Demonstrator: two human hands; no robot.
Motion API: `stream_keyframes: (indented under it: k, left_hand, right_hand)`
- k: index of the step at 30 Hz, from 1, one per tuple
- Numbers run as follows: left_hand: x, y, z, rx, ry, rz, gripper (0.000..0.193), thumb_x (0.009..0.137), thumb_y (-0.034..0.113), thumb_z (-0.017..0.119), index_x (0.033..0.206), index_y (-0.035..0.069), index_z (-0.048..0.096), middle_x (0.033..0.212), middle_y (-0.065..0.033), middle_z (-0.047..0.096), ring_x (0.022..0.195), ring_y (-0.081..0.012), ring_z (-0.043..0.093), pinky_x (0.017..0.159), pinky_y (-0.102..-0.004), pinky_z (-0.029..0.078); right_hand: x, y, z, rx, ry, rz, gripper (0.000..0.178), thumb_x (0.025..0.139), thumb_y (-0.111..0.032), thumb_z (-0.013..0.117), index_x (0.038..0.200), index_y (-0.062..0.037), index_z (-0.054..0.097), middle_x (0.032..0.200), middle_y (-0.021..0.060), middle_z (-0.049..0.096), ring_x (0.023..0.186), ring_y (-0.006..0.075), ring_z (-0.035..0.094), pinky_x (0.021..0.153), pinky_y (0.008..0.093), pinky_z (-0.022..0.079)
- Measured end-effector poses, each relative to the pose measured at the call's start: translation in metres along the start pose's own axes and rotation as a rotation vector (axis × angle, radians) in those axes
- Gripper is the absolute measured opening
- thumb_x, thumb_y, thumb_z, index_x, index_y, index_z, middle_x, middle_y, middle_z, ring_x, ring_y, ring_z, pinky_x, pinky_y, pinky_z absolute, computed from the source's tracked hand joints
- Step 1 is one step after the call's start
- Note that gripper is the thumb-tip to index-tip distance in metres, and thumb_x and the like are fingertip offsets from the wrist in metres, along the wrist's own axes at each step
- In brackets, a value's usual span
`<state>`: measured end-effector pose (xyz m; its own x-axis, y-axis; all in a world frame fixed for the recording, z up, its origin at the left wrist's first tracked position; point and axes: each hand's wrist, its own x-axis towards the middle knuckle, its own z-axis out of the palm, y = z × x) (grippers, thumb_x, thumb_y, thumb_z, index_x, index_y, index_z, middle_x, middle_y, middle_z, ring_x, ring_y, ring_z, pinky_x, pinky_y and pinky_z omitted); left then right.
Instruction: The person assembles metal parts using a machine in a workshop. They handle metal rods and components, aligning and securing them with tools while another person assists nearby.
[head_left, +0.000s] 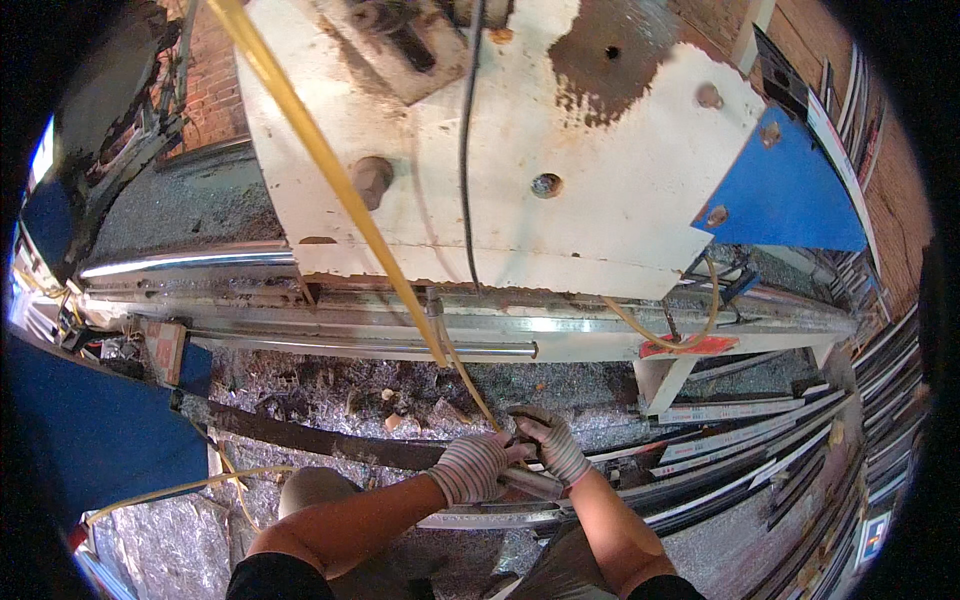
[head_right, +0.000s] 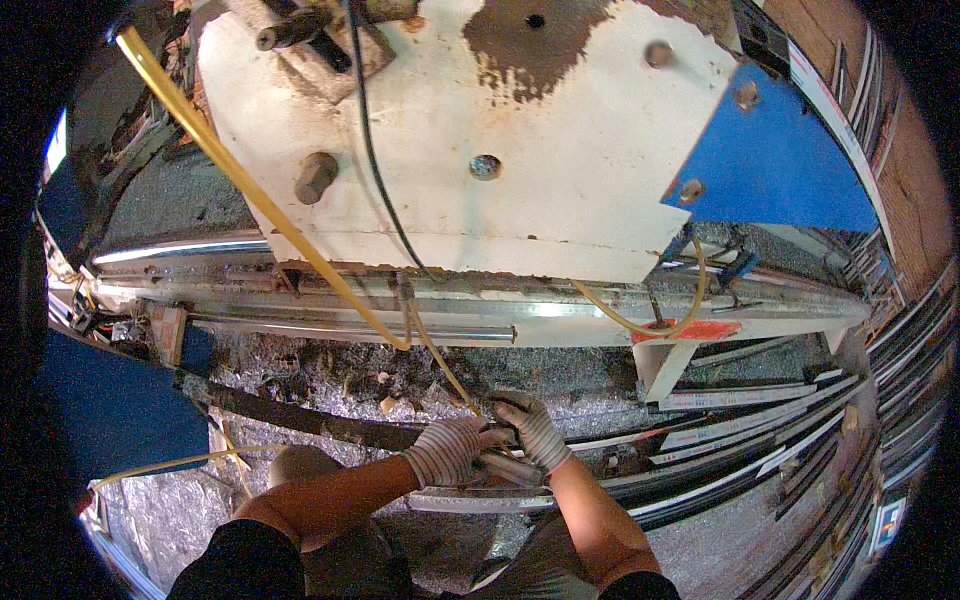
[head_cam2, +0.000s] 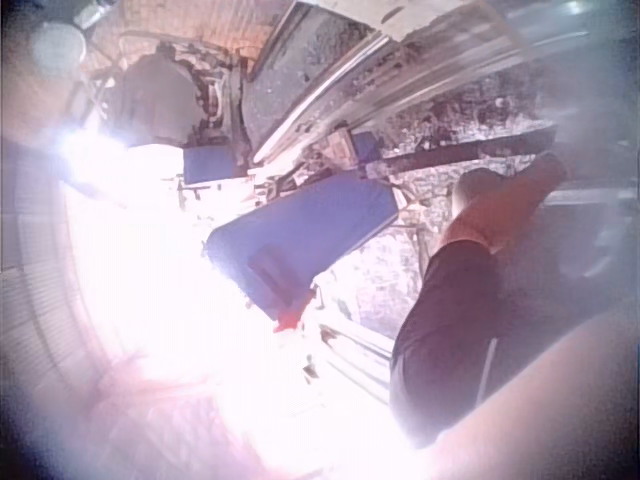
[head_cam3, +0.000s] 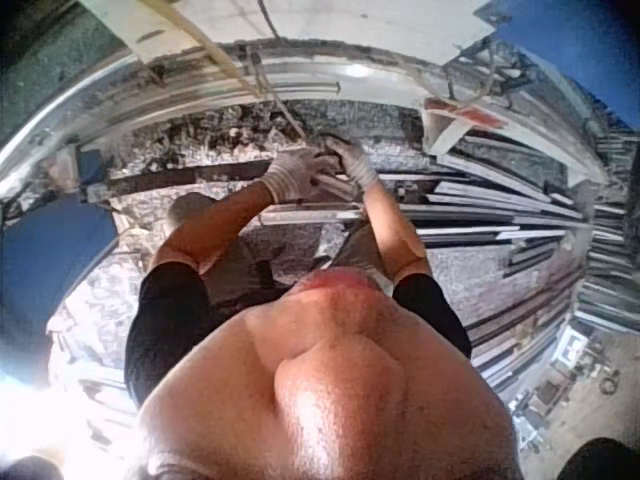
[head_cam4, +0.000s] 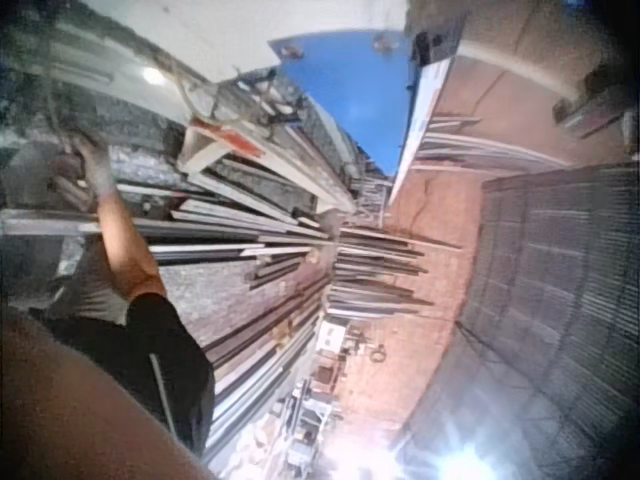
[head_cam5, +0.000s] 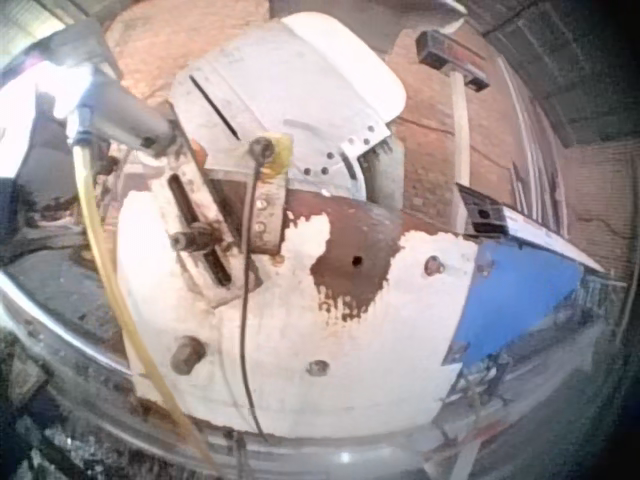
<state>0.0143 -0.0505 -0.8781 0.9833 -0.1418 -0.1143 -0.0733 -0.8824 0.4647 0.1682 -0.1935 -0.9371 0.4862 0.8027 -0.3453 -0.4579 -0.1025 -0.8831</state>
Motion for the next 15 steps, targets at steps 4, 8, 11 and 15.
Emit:
stream_keyframes:
  k: [4, 8, 11, 15]
  left_hand:
    - [0.001, -0.005, 0.004, -0.013, 0.021, 0.010, 0.066, 0.081, 0.042, 0.077, 0.139, 0.025, 0.049, 0.099, -0.0122, 0.059, 0.091, -0.0341, 0.067, 0.074, -0.0480, 0.056]
    - [0.002, -0.009, 0.011, 0.026, 0.036, 0.016, 0.071, 0.081, 0.045, 0.077, 0.143, 0.025, 0.047, 0.098, -0.0119, 0.058, 0.090, -0.0330, 0.066, 0.073, -0.0471, 0.056]
    - [0.000, -0.006, 0.009, 0.005, 0.068, 0.011, 0.079, 0.080, 0.046, 0.078, 0.148, 0.026, 0.043, 0.097, -0.0118, 0.057, 0.089, -0.0327, 0.066, 0.072, -0.0465, 0.055]
    - [-0.001, 0.000, 0.002, -0.021, 0.062, 0.013, 0.085, 0.079, 0.049, 0.078, 0.152, 0.026, 0.040, 0.099, -0.0128, 0.058, 0.089, -0.0345, 0.066, 0.076, -0.0474, 0.055]
  right_hand:
    - [0.005, 0.006, -0.003, -0.074, 0.001, -0.060, 0.041, 0.091, -0.026, 0.076, 0.125, -0.0043, 0.068, 0.113, 0.0056, 0.070, 0.104, 0.0152, 0.063, 0.092, 0.0316, 0.052]
    - [0.008, 0.019, -0.011, -0.091, 0.014, -0.047, 0.042, 0.090, -0.025, 0.077, 0.126, -0.0048, 0.067, 0.111, 0.0042, 0.071, 0.104, 0.0139, 0.063, 0.091, 0.0318, 0.052]
    - [0.012, 0.029, -0.016, -0.040, 0.067, 0.009, 0.041, 0.091, -0.023, 0.076, 0.126, -0.0039, 0.066, 0.109, 0.0038, 0.071, 0.101, 0.0134, 0.065, 0.088, 0.0300, 0.054]
    - [0.017, 0.038, -0.023, -0.135, 0.040, -0.014, 0.040, 0.094, -0.024, 0.074, 0.127, -0.0039, 0.066, 0.112, 0.0043, 0.070, 0.102, 0.0155, 0.065, 0.087, 0.0305, 0.054]
